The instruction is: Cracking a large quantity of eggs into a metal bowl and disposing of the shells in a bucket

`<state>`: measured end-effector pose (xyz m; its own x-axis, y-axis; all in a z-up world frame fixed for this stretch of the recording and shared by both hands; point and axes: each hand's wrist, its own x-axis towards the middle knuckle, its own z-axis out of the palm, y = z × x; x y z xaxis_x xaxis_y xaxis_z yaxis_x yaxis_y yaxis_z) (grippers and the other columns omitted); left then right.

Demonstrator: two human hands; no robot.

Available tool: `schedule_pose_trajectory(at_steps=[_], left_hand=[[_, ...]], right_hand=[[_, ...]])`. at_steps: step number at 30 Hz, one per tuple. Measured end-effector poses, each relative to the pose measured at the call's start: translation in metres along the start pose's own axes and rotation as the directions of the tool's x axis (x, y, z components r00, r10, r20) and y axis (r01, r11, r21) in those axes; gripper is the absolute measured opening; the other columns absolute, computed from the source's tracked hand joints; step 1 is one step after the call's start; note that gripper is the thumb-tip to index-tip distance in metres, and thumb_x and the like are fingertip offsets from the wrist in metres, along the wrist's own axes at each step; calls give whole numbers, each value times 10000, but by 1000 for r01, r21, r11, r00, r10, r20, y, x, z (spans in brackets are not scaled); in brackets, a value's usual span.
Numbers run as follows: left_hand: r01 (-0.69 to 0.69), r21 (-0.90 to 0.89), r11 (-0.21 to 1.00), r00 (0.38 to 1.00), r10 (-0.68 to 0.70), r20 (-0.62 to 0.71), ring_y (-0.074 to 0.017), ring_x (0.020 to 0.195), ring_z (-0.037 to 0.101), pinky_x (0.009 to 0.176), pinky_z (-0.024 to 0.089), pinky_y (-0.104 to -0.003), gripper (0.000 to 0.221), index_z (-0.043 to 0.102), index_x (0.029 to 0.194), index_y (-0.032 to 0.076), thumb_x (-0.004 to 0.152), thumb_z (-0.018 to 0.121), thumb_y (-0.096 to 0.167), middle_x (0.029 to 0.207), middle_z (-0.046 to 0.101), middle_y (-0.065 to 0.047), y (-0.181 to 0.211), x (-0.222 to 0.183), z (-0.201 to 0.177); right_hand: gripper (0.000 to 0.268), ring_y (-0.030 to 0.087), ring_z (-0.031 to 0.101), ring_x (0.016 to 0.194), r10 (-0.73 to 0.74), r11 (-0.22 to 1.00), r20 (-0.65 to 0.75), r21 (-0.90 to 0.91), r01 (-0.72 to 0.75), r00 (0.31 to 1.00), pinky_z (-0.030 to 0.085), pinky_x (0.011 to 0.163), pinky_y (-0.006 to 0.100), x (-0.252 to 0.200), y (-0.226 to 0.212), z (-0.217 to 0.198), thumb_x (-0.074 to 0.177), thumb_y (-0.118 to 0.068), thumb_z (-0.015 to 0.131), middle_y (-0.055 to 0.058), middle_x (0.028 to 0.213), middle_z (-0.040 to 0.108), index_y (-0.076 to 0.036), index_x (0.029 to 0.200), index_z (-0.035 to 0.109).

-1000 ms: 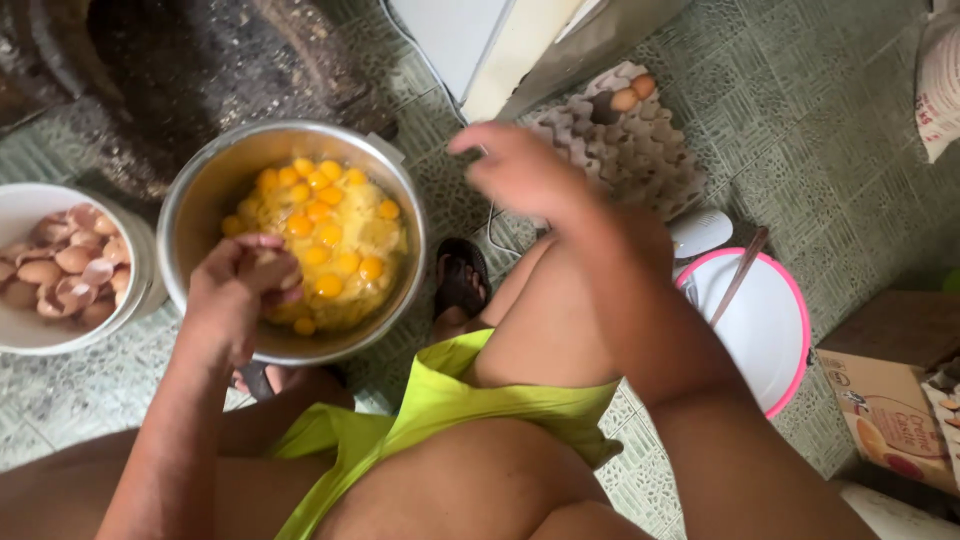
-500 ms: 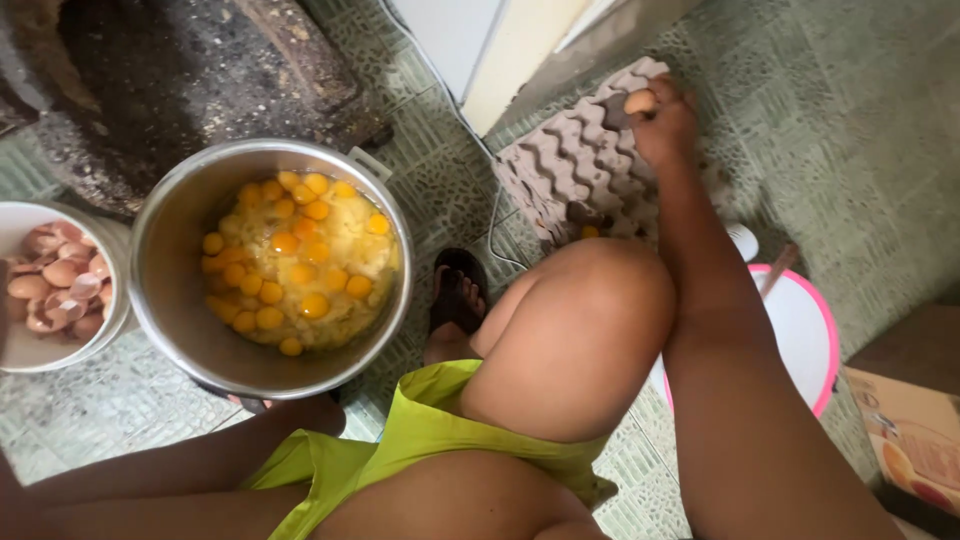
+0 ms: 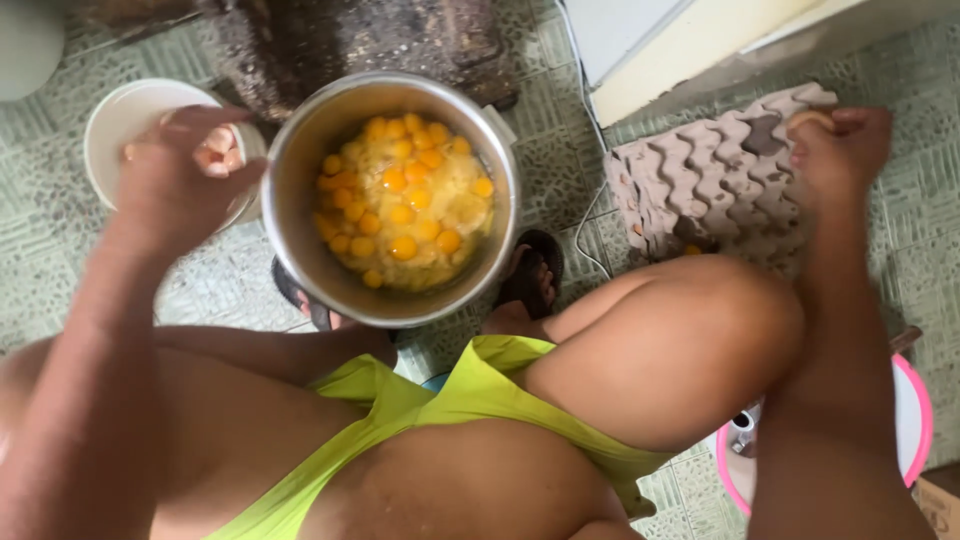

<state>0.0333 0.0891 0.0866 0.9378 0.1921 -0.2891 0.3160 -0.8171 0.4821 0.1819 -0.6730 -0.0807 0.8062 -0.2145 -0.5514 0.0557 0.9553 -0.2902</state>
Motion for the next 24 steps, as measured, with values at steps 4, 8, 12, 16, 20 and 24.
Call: schedule_pose_trajectory(at_steps=[4,8,12,16,20,24], left_hand=[[-225,-75,971,964,233,126,-354,1239,552,1041,472,-514,478,616,1370,65,923,731,187,1359,597,-154,48,-41,10],[-321,-199,926,925,352,142,-371,1404,453,1188,322,-481,501,644,1355,80,905,760,270,1476,533,-229,58,-57,50],[-338,-214,917,925,365,102,-429,1223,623,1003,511,-545,447,701,1301,129,892,767,298,1278,648,-207,47,-49,100],[-333,-223,916,923,365,121,-407,1133,681,949,559,-520,413,718,1249,161,868,785,306,1167,686,-167,30,-40,144],[-339,-241,909,922,372,107,-380,1126,693,937,574,-487,424,715,1243,173,851,796,315,1153,693,-150,19,-40,160],[-274,-287,918,929,329,166,-408,1127,693,954,573,-481,429,700,1285,167,879,777,281,1176,693,-182,30,-47,145]], right_hand=[[424,145,720,764,-70,-338,228,-921,192,971,589,653,178,-189,111,122,820,-42,760,92,1118,725,-115,1225,660],[534,234,693,1120,294,-475,246,-801,364,924,559,899,322,-252,173,155,718,25,781,70,1267,694,-103,1213,627],[456,464,667,1112,506,-311,312,-804,507,804,593,916,510,-295,260,150,795,115,696,306,1186,592,108,1240,596],[458,411,676,1037,582,-313,632,-407,858,512,583,825,488,-263,313,80,736,28,752,216,1095,624,37,1175,622],[411,422,712,988,709,-469,558,-82,880,430,626,773,483,-263,325,63,792,-25,718,200,1166,621,-14,1194,630],[477,276,725,940,638,-498,694,42,866,333,635,708,370,-241,328,51,749,-147,778,56,1152,612,-165,1203,632]])
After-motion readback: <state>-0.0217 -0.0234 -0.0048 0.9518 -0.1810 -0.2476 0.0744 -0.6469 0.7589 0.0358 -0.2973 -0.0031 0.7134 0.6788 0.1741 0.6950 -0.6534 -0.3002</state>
